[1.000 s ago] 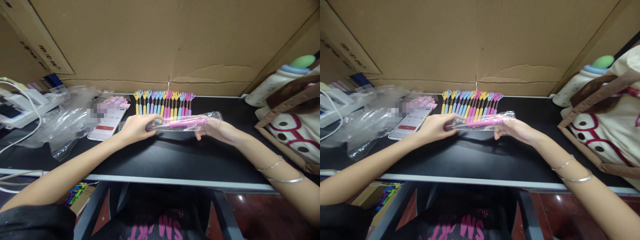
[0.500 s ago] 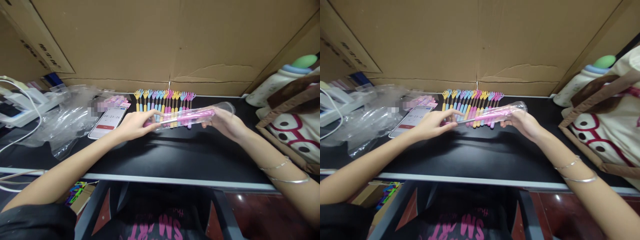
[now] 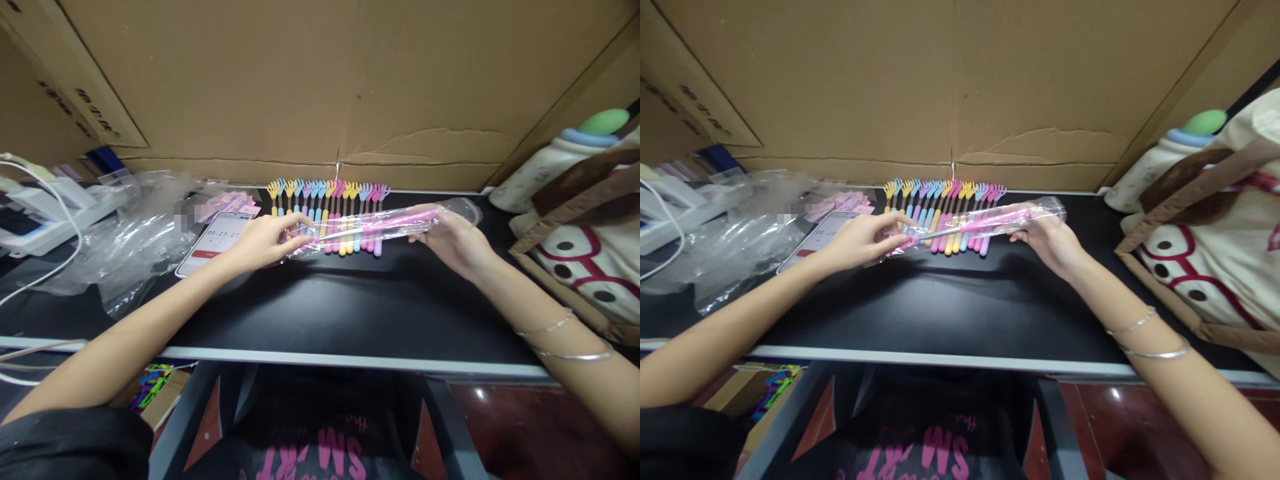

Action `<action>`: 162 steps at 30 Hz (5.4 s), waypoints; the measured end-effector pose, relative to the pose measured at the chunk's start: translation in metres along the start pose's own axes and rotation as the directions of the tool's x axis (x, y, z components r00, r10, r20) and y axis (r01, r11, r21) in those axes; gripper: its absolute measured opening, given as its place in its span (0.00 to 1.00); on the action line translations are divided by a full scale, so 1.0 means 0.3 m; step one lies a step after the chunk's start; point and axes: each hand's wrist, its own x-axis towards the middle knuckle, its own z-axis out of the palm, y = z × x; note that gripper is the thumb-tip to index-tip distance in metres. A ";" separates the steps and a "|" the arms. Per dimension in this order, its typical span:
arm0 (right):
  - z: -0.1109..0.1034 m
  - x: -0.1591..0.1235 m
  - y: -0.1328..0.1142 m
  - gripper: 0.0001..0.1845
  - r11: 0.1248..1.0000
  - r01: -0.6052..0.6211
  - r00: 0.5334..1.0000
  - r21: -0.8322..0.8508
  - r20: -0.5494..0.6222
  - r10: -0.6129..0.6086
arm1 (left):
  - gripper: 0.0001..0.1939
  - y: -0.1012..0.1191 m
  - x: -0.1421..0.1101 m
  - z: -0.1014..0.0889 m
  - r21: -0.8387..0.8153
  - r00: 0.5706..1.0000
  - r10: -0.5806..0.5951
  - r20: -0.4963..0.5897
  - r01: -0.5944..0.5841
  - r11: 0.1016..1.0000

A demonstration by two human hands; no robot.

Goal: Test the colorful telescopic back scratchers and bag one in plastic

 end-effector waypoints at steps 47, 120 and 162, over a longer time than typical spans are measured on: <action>0.013 -0.009 -0.012 0.17 0.994 -0.060 0.996 -0.094 0.059 0.065 | 0.16 0.002 0.003 0.049 -0.229 0.982 -0.072 0.177 0.112 0.967; 0.160 -0.088 0.026 0.10 0.014 0.742 0.663 -0.671 0.730 -0.166 | 0.10 0.140 0.064 0.118 0.488 0.639 0.763 0.094 -0.698 0.524; 0.160 -0.090 0.032 0.08 0.421 0.636 0.735 -0.647 0.675 -0.073 | 0.02 0.140 -0.003 0.176 -0.247 0.902 0.429 -0.058 -0.429 0.869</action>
